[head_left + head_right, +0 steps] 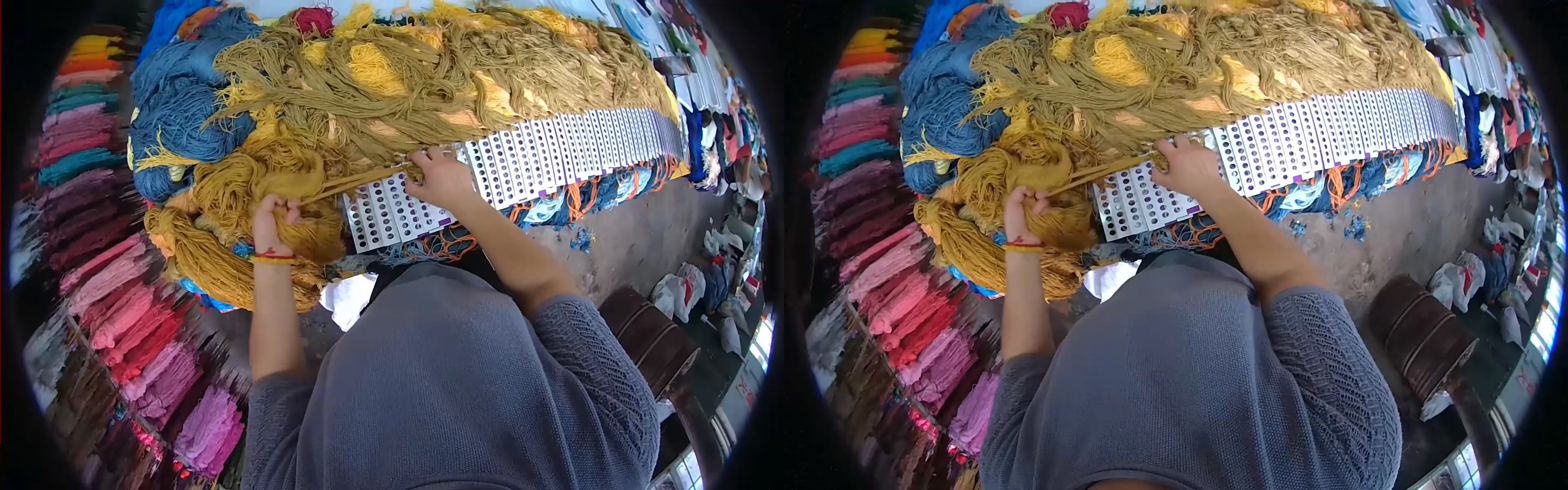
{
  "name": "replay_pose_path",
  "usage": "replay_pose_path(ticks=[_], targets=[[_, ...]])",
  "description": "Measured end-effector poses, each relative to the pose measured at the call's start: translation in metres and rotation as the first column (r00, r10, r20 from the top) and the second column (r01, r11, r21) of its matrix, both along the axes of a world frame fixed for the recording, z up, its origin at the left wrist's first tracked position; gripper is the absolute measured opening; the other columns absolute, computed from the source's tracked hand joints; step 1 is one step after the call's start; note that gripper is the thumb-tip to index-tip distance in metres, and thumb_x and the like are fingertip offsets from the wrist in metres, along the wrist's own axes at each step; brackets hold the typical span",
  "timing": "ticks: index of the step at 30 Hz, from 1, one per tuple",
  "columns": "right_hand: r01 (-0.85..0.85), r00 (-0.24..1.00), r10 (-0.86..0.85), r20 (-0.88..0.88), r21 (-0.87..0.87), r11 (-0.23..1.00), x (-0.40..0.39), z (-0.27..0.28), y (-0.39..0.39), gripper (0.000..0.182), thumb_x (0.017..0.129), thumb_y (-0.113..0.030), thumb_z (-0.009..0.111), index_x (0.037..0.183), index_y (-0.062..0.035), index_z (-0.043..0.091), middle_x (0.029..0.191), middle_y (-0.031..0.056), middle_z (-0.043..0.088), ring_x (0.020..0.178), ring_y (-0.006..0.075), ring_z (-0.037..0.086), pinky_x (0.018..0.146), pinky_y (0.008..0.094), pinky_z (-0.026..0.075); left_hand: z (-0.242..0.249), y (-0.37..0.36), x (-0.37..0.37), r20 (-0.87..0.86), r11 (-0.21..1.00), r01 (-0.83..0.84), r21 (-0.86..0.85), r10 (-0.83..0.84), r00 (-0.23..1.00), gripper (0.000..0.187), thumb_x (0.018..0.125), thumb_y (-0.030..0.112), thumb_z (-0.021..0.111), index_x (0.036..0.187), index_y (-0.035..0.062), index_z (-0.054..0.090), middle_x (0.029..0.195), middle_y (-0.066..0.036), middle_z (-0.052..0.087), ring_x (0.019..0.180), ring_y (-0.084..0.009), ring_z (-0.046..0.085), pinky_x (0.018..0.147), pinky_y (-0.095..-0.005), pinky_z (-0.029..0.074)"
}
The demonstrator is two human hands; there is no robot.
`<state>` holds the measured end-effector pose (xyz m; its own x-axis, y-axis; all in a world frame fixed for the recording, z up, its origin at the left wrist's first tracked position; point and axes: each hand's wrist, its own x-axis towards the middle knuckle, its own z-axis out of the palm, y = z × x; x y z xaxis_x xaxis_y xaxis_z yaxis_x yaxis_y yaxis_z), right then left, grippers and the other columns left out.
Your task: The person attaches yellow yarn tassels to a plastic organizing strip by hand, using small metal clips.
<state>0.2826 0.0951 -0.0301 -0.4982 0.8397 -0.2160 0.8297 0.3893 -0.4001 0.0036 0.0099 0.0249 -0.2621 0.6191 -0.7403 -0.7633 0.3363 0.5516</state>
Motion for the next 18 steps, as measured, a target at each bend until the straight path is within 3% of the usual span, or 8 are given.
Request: replay_pose_path(ticks=[5, 7, 8, 10, 11, 13, 16, 18], targets=[[0.027, 0.999, -0.029, -0.031, -0.050, 0.998, 0.003, 0.005, -0.002, 0.044, 0.067, -0.042, 0.057, 0.105, -0.0201, 0.052, 0.091, 0.0105, 0.052, 0.076, 0.0283, 0.058, 0.062, 0.0409, 0.047, 0.020, 0.032, -0.001, -0.430, 0.893, 0.444, -0.064, -0.427, 0.796, 0.016, 0.082, 0.016, 0.047, 0.069, 0.0075, 0.046, 0.067, -0.005, 0.051, 0.056, -0.0115, 0.044, 0.052, -0.0227, 0.036], [0.022, 1.000, -0.024, -0.020, -0.087, 0.996, 0.001, 0.008, 0.000, 0.044, 0.068, -0.042, 0.057, 0.106, -0.0202, 0.051, 0.093, 0.0109, 0.052, 0.079, 0.0279, 0.058, 0.062, 0.0407, 0.047, 0.022, 0.039, 0.008, -0.449, 0.880, 0.474, -0.032, -0.437, 0.779, 0.017, 0.083, 0.018, 0.048, 0.076, 0.0040, 0.056, 0.073, -0.004, 0.057, 0.065, -0.0118, 0.050, 0.057, -0.0261, 0.040], [0.018, 1.000, -0.020, -0.019, -0.108, 0.994, 0.001, 0.009, 0.001, 0.045, 0.068, -0.042, 0.057, 0.106, -0.0201, 0.051, 0.094, 0.0109, 0.052, 0.081, 0.0276, 0.058, 0.063, 0.0407, 0.047, 0.023, 0.036, 0.015, -0.426, 0.878, 0.477, 0.030, -0.421, 0.801, 0.019, 0.083, 0.020, 0.049, 0.073, 0.0051, 0.054, 0.069, -0.003, 0.055, 0.071, -0.0124, 0.050, 0.060, -0.0278, 0.040], [0.026, 0.999, -0.029, -0.018, -0.129, 0.991, 0.002, 0.007, 0.003, 0.045, 0.069, -0.042, 0.057, 0.107, -0.0200, 0.051, 0.094, 0.0110, 0.052, 0.083, 0.0273, 0.057, 0.064, 0.0406, 0.047, 0.015, 0.033, 0.021, 0.063, 0.938, 0.298, 0.175, -0.313, 0.948, 0.020, 0.083, 0.021, 0.050, 0.070, 0.0069, 0.052, 0.066, -0.002, 0.052, 0.068, -0.0124, 0.050, 0.057, -0.0260, 0.039], [0.014, 1.000, -0.016, -0.011, -0.107, 0.994, 0.003, 0.003, 0.003, 0.045, 0.069, -0.043, 0.057, 0.107, -0.0200, 0.051, 0.095, 0.0110, 0.051, 0.084, 0.0271, 0.057, 0.065, 0.0405, 0.047, -0.002, 0.032, 0.013, 0.225, 0.888, 0.329, 0.320, -0.409, 0.885, 0.021, 0.082, 0.023, 0.051, 0.066, 0.0087, 0.049, 0.061, -0.002, 0.049, 0.061, -0.0132, 0.050, 0.053, -0.0249, 0.038], [-0.006, 1.000, 0.006, 0.001, -0.096, 0.995, 0.003, 0.003, 0.002, 0.045, 0.069, -0.044, 0.057, 0.107, -0.0201, 0.051, 0.095, 0.0110, 0.051, 0.084, 0.0269, 0.057, 0.066, 0.0402, 0.047, -0.014, 0.026, 0.003, -0.217, 0.836, 0.532, -0.134, -0.549, 0.807, 0.020, 0.081, 0.024, 0.052, 0.069, 0.0079, 0.053, 0.057, -0.002, 0.048, 0.055, -0.0145, 0.049, 0.050, -0.0243, 0.037], [0.005, 1.000, -0.005, -0.005, -0.134, 0.991, 0.001, 0.008, 0.004, 0.045, 0.069, -0.044, 0.057, 0.107, -0.0200, 0.051, 0.094, 0.0109, 0.051, 0.082, 0.0268, 0.057, 0.065, 0.0402, 0.047, -0.028, 0.015, -0.040, -0.659, 0.463, 0.658, -0.594, -0.749, -0.067, 0.021, 0.078, 0.020, 0.052, 0.078, -0.0003, 0.057, 0.058, -0.004, 0.052, 0.054, -0.0144, 0.050, 0.051, -0.0251, 0.038], [0.010, 1.000, -0.009, 0.007, -0.133, 0.991, 0.004, 0.005, 0.003, 0.045, 0.069, -0.044, 0.057, 0.106, -0.0201, 0.051, 0.093, 0.0107, 0.051, 0.081, 0.0270, 0.058, 0.064, 0.0401, 0.046, -0.024, 0.015, -0.032, -0.642, 0.616, 0.616, -0.491, -0.734, 0.223, 0.020, 0.076, 0.019, 0.052, 0.075, -0.0017, 0.055, 0.060, -0.005, 0.054, 0.058, -0.0151, 0.052, 0.055, -0.0283, 0.041]])
